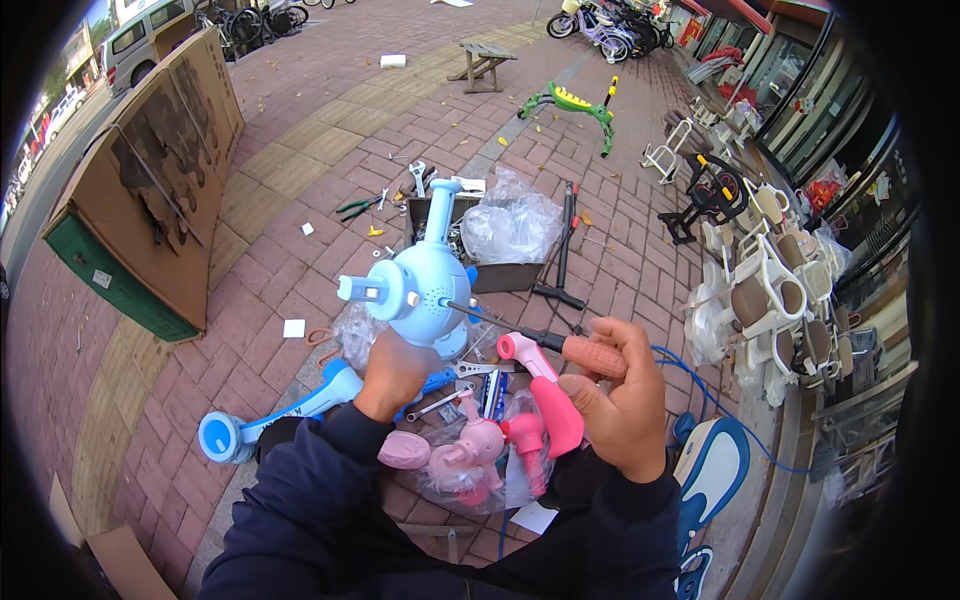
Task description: The person assembles two duck-shaped ride-on toys, one pink and one blue. They apply stickers to the pink toy, insert batteries into both toys using a screwdriver, and secure the battery compartments.
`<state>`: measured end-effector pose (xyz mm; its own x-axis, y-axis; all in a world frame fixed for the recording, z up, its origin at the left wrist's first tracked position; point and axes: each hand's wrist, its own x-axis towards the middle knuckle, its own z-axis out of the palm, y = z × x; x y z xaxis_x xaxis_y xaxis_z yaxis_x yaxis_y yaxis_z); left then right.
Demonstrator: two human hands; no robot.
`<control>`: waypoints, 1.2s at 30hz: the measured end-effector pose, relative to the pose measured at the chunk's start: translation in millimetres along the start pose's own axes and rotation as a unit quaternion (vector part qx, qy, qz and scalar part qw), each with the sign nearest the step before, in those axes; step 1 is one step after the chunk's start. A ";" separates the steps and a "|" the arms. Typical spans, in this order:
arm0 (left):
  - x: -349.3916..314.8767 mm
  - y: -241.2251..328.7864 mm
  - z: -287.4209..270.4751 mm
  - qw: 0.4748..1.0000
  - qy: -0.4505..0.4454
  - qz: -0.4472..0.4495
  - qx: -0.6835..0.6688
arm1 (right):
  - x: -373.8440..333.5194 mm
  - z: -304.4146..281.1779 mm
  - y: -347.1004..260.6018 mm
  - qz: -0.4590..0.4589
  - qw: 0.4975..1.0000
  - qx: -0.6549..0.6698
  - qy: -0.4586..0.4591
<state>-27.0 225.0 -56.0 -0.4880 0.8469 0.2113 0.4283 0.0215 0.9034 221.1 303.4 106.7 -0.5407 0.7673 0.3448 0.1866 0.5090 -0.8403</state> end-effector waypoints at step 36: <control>-4.5 -3.8 10.1 0.998 -0.028 -0.050 -0.001 | -9.6 -0.4 -2.5 -0.002 0.999 0.042 0.033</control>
<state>-18.7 226.4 -64.2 -0.4853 0.8688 0.0984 0.3774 0.1066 0.9199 226.1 294.9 105.6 -0.4852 0.7909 0.3728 0.1139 0.4799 -0.8699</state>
